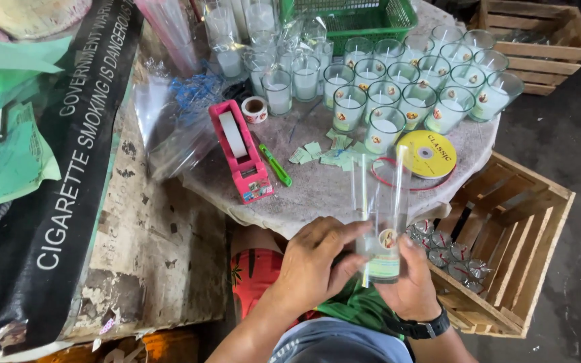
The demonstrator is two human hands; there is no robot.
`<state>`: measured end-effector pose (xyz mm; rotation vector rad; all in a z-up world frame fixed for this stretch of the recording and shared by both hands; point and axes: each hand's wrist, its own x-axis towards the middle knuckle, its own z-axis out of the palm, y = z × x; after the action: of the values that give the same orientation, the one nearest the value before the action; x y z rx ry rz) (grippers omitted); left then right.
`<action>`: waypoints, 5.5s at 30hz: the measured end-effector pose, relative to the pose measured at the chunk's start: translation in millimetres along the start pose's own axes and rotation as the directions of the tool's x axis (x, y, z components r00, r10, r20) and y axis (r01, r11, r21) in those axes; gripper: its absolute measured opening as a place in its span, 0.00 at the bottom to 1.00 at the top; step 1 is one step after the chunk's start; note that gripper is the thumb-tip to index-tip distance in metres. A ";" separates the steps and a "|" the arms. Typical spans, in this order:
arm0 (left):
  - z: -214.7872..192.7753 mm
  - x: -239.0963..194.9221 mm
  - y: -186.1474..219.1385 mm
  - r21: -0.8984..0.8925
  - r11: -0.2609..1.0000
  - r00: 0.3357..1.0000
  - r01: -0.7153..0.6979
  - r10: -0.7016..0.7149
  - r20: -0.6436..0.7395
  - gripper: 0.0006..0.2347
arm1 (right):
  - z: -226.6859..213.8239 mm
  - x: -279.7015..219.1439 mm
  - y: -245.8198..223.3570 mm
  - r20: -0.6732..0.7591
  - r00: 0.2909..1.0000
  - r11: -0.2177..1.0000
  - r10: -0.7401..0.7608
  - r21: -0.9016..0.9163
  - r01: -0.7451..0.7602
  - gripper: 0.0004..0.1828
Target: Wrapping glass candles in plastic sleeves and sealing them with tape at a packaging station.
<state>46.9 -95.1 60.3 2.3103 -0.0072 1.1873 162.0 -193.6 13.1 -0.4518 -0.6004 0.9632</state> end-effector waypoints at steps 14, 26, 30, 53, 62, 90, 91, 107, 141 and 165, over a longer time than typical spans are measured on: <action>37.9 4.7 -49.9 0.606 0.756 0.960 -0.247 0.275 0.047 0.15 | 11.7 38.5 -39.2 -0.067 0.995 -0.132 -0.075 -0.988 -0.076 0.36; 68.7 -17.4 -101.7 0.682 0.690 0.956 0.242 -0.049 -0.290 0.22 | -10.3 81.1 -23.1 0.078 0.997 -0.344 0.017 -0.936 0.079 0.35; 65.3 -15.1 -98.1 0.679 0.668 0.933 0.304 -0.065 -0.354 0.20 | -12.2 85.1 -16.1 0.157 0.987 -0.303 -0.030 -0.943 0.140 0.35; 62.9 -29.6 -67.9 0.511 0.838 0.977 0.192 -0.116 -0.176 0.30 | -45.9 88.4 -2.0 0.407 0.866 0.090 -0.290 -0.890 0.448 0.07; 65.7 -37.2 -60.6 0.505 0.854 0.982 0.126 -0.036 -0.185 0.18 | -49.2 91.4 4.9 0.385 0.898 0.168 -0.215 -0.891 0.422 0.19; -51.0 2.5 -152.2 -0.269 0.634 0.499 0.725 -0.753 -0.429 0.10 | 9.6 84.2 117.9 0.689 0.681 -0.456 0.246 -0.538 0.709 0.35; -54.4 4.7 -138.9 -0.269 0.637 0.501 0.722 -0.750 -0.431 0.10 | 9.0 85.3 119.3 0.692 0.679 -0.458 0.245 -0.535 0.710 0.35; -30.0 -49.7 -110.2 -0.027 0.657 0.579 0.753 -0.682 -0.447 0.10 | -8.2 85.1 131.5 0.689 0.689 -0.475 0.226 -0.540 0.695 0.25; 37.5 21.1 -82.5 -0.139 0.975 0.975 0.176 -0.192 -0.112 0.06 | -53.2 87.0 -16.5 0.273 0.962 0.316 0.001 -0.913 0.259 0.54; 56.2 25.8 -108.0 0.165 0.974 0.974 0.158 -0.126 -0.189 0.06 | -77.1 102.3 7.9 0.188 0.949 0.218 -0.252 -0.945 0.245 0.34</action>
<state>131.1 -22.7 4.0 2.3018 0.3388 1.3628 251.7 -108.8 -22.0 -1.4402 -1.2250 0.1203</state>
